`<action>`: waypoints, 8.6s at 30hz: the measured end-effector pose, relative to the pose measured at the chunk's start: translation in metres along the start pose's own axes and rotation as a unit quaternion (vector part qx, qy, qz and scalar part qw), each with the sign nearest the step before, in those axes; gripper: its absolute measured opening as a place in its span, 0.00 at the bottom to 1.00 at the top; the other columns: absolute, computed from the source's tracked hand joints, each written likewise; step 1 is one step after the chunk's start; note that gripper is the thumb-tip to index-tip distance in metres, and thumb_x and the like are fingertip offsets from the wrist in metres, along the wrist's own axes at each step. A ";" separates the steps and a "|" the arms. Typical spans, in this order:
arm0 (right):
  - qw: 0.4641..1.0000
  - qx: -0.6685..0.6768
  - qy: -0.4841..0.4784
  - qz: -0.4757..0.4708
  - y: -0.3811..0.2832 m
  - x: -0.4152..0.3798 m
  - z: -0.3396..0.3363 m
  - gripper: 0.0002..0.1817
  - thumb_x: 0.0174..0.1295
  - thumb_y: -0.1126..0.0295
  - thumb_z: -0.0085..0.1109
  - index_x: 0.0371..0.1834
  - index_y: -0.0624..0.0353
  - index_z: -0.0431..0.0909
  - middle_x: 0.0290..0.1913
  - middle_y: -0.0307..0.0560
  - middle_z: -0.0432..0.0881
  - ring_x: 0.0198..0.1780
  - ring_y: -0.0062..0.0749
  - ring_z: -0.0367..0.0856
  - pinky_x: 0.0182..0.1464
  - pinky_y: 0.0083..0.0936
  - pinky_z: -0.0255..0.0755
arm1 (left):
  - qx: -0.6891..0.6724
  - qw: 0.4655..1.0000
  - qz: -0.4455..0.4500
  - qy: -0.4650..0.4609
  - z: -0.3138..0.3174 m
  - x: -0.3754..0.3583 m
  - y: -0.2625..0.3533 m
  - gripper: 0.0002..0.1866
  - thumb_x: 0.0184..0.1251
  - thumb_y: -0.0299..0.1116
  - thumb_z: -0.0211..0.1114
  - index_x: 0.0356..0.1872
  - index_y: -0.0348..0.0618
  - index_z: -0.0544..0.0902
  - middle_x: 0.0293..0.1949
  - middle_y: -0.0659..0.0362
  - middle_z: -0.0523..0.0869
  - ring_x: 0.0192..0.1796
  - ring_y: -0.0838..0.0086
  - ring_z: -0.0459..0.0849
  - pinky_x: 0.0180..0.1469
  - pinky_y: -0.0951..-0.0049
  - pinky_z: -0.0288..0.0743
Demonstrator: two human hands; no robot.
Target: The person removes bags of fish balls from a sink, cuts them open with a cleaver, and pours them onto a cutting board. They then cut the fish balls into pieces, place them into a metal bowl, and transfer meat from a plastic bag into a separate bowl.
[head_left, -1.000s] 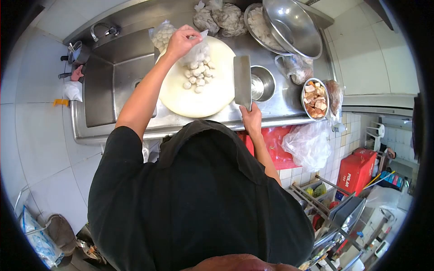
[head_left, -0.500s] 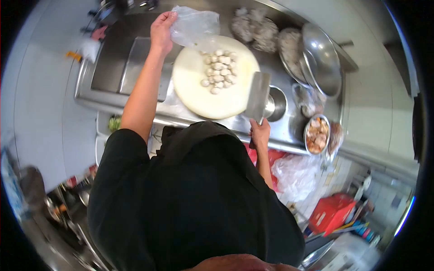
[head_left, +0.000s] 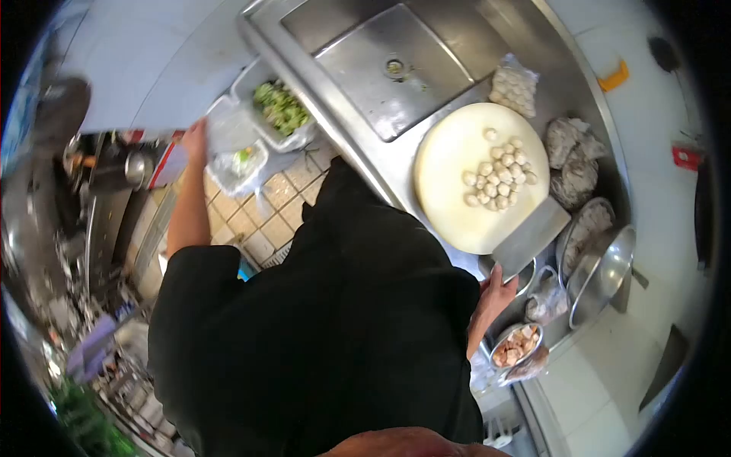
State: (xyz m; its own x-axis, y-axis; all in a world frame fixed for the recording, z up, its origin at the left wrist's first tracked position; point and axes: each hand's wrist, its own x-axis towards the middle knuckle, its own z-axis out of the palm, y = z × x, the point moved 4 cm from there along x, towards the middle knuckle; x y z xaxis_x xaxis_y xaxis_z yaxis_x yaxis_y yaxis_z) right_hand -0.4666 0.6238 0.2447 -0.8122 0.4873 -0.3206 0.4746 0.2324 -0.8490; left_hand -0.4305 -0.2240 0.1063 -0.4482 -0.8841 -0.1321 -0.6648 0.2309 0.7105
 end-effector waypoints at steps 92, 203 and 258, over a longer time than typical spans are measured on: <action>0.975 0.156 0.149 0.055 -0.114 -0.035 0.181 0.32 0.59 0.78 0.61 0.71 0.60 0.74 0.38 0.37 0.76 0.40 0.18 0.72 0.45 0.18 0.70 | -0.125 0.710 0.433 -0.540 0.587 -0.161 0.492 0.29 0.74 0.39 0.69 0.68 0.28 0.76 0.66 0.41 0.81 0.66 0.59 0.81 0.71 0.59 0.70; 0.989 0.029 0.101 0.105 0.046 -0.083 0.038 0.27 0.70 0.64 0.63 0.69 0.66 0.75 0.48 0.70 0.87 0.51 0.53 0.88 0.55 0.37 0.78 | 0.060 0.432 0.779 -0.450 0.394 -0.581 0.399 0.10 0.58 0.43 0.74 0.31 0.50 0.88 0.40 0.63 0.85 0.51 0.67 0.80 0.57 0.59 0.65; 0.989 0.046 0.118 0.074 0.034 -0.058 0.036 0.29 0.68 0.63 0.64 0.68 0.70 0.75 0.50 0.73 0.86 0.54 0.58 0.88 0.58 0.40 0.77 | 0.037 0.334 0.800 -0.498 0.393 -0.578 0.405 0.10 0.62 0.32 0.69 0.44 0.49 0.88 0.37 0.61 0.87 0.51 0.66 0.82 0.56 0.60 0.64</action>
State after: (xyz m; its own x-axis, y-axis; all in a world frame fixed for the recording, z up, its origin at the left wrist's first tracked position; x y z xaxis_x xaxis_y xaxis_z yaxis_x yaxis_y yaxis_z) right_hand -0.4156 0.5725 0.2196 -0.6291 0.6957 -0.3467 0.5404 0.0709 -0.8384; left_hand -0.6752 0.5400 0.1989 -0.2172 0.9584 0.1851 0.9039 0.1258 0.4088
